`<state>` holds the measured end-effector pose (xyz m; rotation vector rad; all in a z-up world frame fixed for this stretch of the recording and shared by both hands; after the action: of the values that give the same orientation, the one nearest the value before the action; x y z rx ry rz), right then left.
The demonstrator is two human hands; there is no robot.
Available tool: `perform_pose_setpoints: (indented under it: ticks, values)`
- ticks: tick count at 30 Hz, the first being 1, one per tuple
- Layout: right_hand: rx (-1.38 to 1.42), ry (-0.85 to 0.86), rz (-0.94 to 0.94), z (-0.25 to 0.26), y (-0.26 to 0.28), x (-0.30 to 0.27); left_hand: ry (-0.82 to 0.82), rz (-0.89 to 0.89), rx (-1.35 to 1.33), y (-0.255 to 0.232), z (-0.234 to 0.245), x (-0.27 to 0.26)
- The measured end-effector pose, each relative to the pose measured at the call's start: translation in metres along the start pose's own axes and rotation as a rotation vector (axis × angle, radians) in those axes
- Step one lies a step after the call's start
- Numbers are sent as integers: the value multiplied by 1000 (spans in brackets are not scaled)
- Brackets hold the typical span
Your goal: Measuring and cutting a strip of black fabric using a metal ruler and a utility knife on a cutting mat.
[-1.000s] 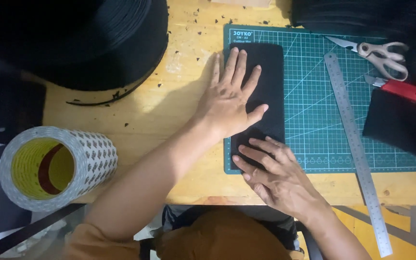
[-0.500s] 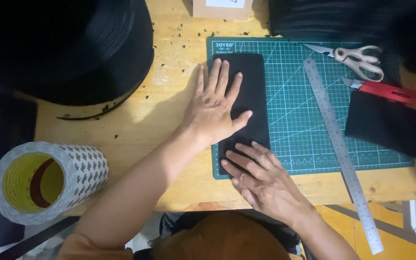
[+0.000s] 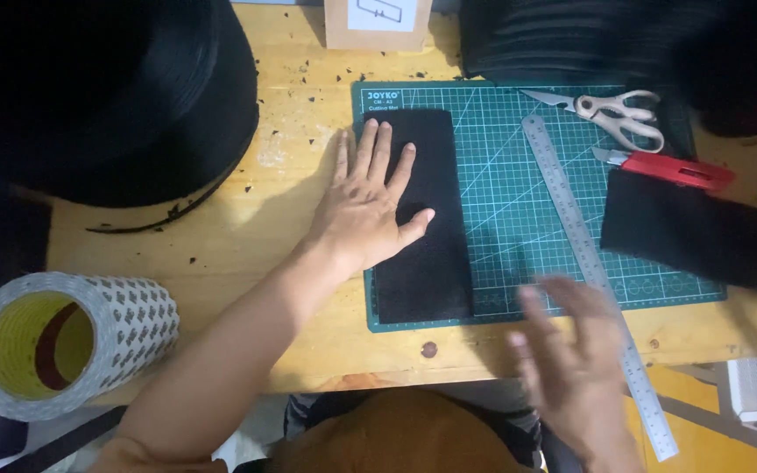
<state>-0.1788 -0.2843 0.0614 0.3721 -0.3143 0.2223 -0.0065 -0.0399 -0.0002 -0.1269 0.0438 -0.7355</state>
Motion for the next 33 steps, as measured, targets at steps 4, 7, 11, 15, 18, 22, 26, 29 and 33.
perform_pose_setpoints:
  ticks: [4, 7, 11, 15, 18, 22, 26, 29, 33]
  values:
    - [-192, -57, -264, 15, -40, -37, 5, 1, -10, 0, 0, 0]
    - [-366, -74, -395, 20, -62, -64, -4, -1, -1, 0, -1, -1]
    - [-386, -118, -368, 18, -84, -90, 3, -8, 3, -1, 1, -1]
    - [-471, 18, -491, 17, -90, -99, 19, -3, 4, -1, 3, -2]
    - [-421, -90, -357, 18, -81, -93, 25, -5, -18, 0, 3, -2]
    - [-174, -23, -189, -1, -34, -60, 66, 5, -19, -1, 6, -1]
    - [22, 187, 133, -31, 28, -25, 24, 6, -25, 0, 4, -2]
    - [15, 237, 233, -41, 60, -2, 20, 5, -8, -1, 2, -2]
    - [-5, 275, 282, -51, 72, 10, 53, 8, -29, -1, 7, -3]
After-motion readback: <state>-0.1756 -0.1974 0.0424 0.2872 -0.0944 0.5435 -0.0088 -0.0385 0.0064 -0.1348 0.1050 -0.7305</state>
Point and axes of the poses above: each hand's wrist, its own x-axis towards the middle knuckle, its own z-axis out of the back of the hand, y = z × x, the point moved 2 cm from there along x, towards the middle knuckle, and after that the axes turned 14 degrees about -z, right-handed, at the moved point
